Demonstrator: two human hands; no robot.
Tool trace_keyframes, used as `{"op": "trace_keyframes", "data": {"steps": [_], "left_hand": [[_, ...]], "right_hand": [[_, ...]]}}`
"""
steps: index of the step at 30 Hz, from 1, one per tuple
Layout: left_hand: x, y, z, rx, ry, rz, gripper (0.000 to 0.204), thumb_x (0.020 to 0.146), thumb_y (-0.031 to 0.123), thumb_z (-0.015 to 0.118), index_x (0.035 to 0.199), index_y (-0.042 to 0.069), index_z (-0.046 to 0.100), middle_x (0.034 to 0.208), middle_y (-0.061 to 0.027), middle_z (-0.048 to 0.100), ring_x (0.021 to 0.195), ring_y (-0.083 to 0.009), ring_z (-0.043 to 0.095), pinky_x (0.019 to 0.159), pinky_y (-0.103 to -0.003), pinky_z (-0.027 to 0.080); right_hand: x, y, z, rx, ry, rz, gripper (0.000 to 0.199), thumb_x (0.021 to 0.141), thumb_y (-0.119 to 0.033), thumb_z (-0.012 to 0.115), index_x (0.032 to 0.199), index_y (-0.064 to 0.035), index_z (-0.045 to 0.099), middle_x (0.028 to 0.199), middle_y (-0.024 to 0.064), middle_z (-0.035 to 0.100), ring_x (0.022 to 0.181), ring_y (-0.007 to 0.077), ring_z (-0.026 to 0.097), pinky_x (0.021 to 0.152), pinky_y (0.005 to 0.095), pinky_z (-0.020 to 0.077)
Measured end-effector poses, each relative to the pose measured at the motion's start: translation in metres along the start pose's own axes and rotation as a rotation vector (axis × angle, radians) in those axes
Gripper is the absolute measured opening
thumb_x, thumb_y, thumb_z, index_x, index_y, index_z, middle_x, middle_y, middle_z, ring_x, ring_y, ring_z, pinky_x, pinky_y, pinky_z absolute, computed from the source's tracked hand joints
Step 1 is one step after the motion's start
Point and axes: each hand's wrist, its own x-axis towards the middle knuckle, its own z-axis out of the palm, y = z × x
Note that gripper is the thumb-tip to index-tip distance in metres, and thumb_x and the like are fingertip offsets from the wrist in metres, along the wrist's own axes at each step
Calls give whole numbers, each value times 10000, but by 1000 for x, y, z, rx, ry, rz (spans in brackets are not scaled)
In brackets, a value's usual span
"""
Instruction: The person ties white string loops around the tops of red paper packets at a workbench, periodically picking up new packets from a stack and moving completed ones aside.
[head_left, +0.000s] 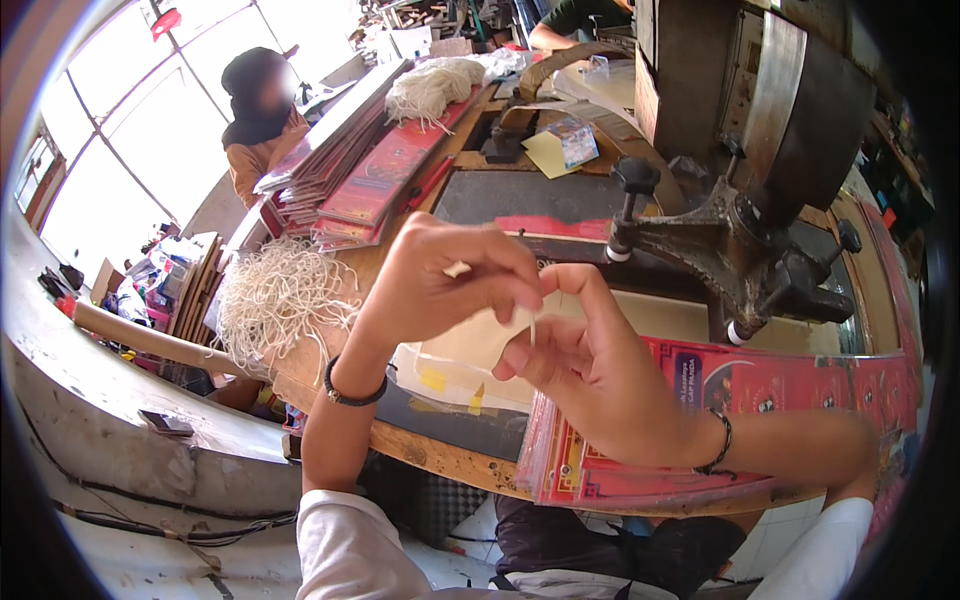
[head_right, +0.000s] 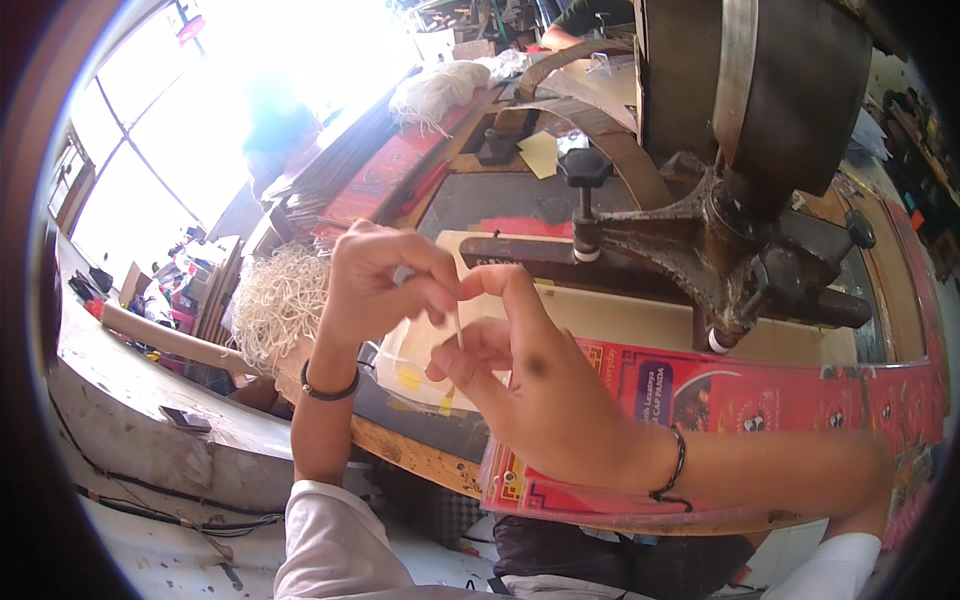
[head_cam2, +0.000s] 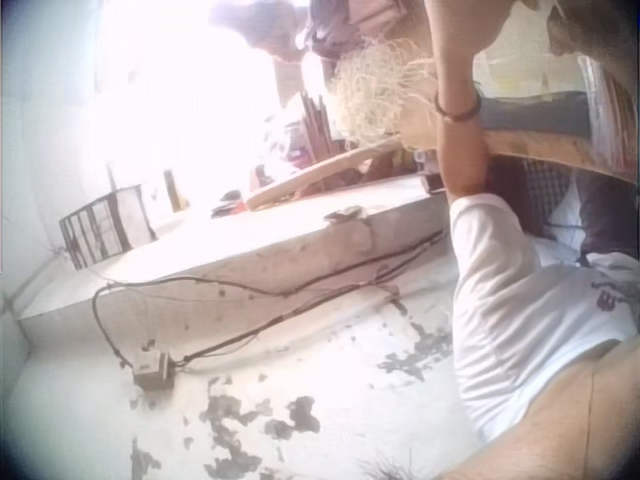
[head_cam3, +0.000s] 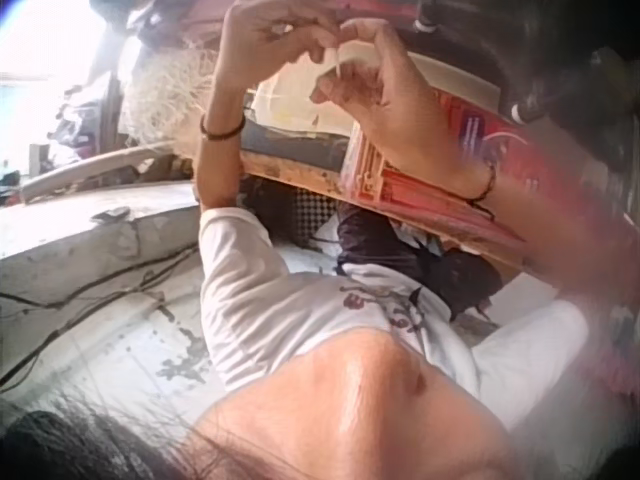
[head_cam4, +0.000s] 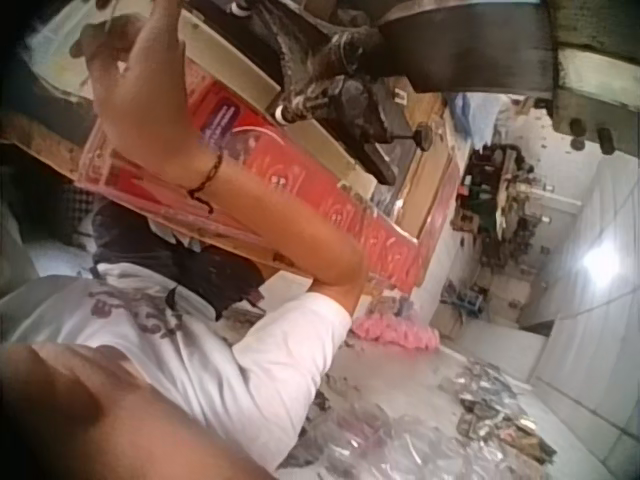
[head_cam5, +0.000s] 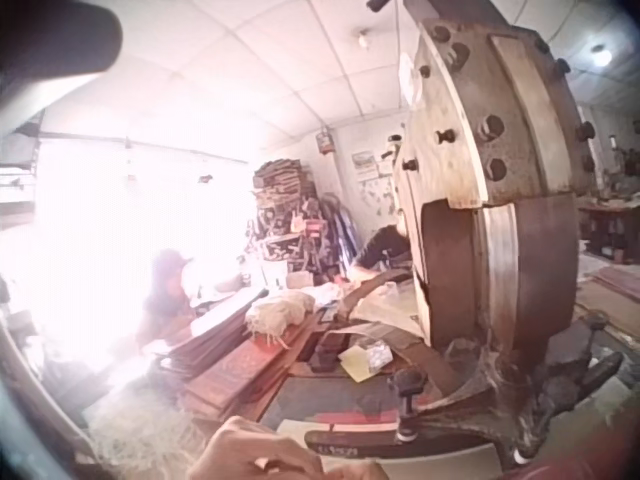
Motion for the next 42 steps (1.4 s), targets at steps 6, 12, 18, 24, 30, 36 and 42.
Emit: {"op": "trace_keyframes", "data": {"steps": [6,12,18,24,30,36,42], "left_hand": [[2,-37,0,345,291,-21,65,904,53,685,955,12,683,692,-34,665,561,-66,582,535,-229,460],[6,-55,-16,481,524,-78,115,955,120,642,984,19,690,670,-28,638,542,-62,521,522,-222,425],[4,-54,-12,209,534,-145,157,1024,153,538,960,23,597,562,3,509,497,-39,437,481,-222,358],[5,-60,-5,197,479,-133,169,1046,155,473,958,31,546,543,7,460,488,-42,419,477,-237,358],[-2,-48,3,367,366,-105,106,994,119,565,940,31,581,571,-17,548,502,-54,481,490,-243,402],[0,-29,38,239,191,133,147,876,101,752,865,37,621,653,-52,671,522,-71,575,486,-242,425],[-6,-35,46,134,347,250,229,824,158,817,819,32,627,637,-8,654,524,-51,560,463,-202,381]], "right_hand": [[3,-5,-10,75,-140,62,228,1082,-234,439,1161,-26,490,739,2,508,730,74,522,808,286,473],[10,-46,-17,3,-242,156,419,1083,-390,402,932,-40,574,641,-55,386,558,22,321,500,206,272],[25,-95,-41,-337,-562,289,476,1082,-375,407,903,-7,651,590,-43,468,491,29,375,441,219,289],[18,-153,-58,-701,-853,567,461,1079,-352,418,918,-16,689,613,20,596,510,82,557,464,260,456],[14,-166,-57,-1420,-820,604,452,978,-424,600,1001,23,666,750,127,688,635,267,669,569,336,525],[9,-78,-53,-1287,-254,-307,545,927,-391,674,1220,54,560,1045,231,676,980,379,668,873,412,528],[24,-32,-49,-838,-76,-312,275,926,-182,709,1029,25,559,886,140,689,800,248,705,749,342,557]]}}
